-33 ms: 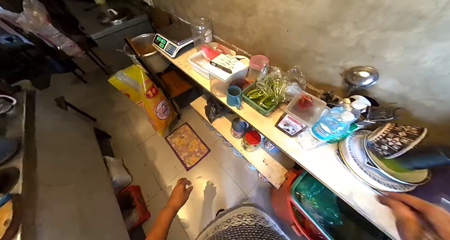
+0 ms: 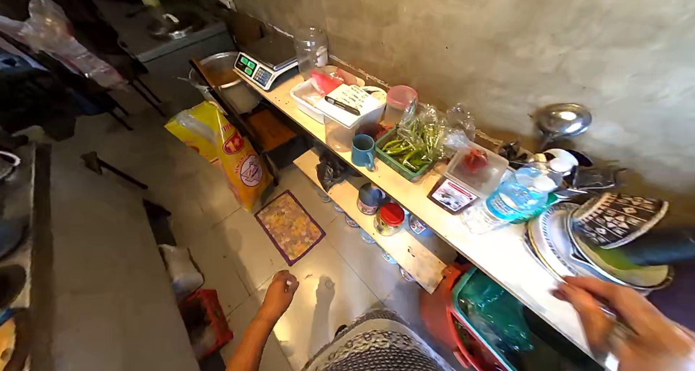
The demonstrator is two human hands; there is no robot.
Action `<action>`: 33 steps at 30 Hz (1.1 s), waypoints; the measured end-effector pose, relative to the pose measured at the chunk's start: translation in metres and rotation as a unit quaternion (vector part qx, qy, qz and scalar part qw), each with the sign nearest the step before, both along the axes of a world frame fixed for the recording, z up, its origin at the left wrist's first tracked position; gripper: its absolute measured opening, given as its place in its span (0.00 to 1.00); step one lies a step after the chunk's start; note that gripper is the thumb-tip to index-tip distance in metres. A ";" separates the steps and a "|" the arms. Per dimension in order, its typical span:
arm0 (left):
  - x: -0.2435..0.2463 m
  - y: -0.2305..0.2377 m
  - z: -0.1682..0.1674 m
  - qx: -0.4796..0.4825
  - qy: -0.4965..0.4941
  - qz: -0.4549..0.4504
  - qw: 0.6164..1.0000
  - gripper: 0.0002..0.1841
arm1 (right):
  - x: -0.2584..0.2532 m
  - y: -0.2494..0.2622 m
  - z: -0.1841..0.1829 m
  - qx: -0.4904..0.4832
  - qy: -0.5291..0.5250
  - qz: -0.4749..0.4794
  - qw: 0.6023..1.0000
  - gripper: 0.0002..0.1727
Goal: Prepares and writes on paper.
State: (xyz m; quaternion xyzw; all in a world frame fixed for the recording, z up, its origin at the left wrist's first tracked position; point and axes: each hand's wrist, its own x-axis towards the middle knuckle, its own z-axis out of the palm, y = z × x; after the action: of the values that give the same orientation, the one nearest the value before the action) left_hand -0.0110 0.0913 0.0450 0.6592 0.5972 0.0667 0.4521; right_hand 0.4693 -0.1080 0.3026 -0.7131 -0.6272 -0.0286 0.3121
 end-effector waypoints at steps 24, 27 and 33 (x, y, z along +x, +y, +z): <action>0.193 0.479 0.182 0.023 -0.206 0.015 0.978 0.18 | -0.042 0.578 -0.066 -0.221 0.098 -0.021 0.970 0.19; 0.214 0.514 0.184 -0.027 -0.184 -0.053 0.981 0.18 | -0.014 0.578 -0.078 -0.161 0.220 -0.020 0.962 0.18; 0.233 0.556 0.174 -0.111 -0.182 -0.155 0.965 0.19 | -0.018 0.577 -0.072 -0.136 0.338 -0.074 0.928 0.16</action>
State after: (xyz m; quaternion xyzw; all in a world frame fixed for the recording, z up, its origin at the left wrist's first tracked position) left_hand 0.2215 0.6468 0.2185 0.6660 0.3991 0.0483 0.6284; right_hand 0.4508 0.4686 0.2302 -0.7605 -0.4282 0.2765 0.4023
